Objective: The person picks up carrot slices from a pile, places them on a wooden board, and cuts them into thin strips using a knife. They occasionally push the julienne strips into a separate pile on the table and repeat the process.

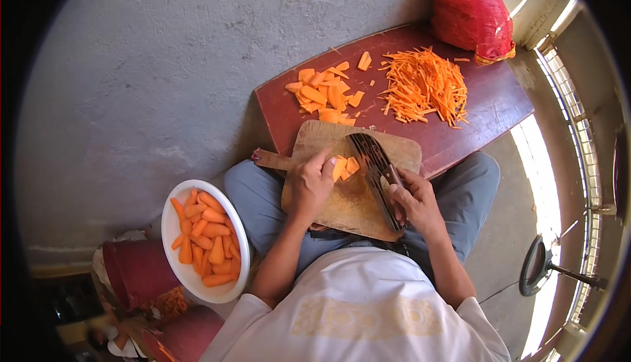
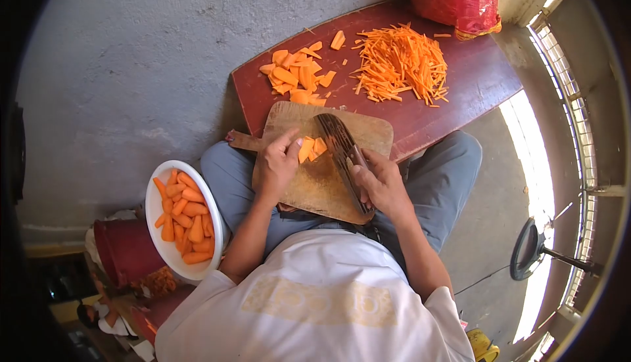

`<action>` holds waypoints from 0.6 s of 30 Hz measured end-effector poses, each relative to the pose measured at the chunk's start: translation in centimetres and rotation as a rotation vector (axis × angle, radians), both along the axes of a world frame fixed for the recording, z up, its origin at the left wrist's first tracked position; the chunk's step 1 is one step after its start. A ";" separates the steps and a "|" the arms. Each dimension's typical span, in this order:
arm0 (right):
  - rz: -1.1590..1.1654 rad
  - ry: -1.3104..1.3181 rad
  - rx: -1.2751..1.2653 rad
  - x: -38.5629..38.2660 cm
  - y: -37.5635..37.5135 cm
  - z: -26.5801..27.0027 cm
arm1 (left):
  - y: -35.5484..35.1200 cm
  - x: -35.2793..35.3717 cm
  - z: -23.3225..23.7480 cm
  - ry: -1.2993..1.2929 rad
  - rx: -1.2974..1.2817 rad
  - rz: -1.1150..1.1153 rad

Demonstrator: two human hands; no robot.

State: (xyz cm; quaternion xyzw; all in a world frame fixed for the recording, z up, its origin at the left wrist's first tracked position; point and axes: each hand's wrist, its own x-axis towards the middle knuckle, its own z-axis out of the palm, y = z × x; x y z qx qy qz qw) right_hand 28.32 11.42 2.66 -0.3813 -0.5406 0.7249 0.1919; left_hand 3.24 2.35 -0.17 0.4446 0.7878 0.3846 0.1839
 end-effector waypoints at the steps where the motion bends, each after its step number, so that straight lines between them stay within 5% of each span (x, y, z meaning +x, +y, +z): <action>1: -0.002 0.014 0.001 0.1 -0.1 -0.4 | -0.3 0.1 -0.5 0.094 0.056 -0.030; 7: -0.021 0.069 -0.039 0.9 -1.0 -1.9 | -1.5 0.6 0.1 -0.098 0.059 -0.114; 16: 0.004 -0.016 0.019 0.7 -0.2 -0.9 | 0.0 -2.3 1.1 0.366 0.093 -0.554; 18: 0.007 -0.028 0.027 0.8 -0.2 -0.7 | -0.2 -1.9 1.1 0.367 0.131 -0.482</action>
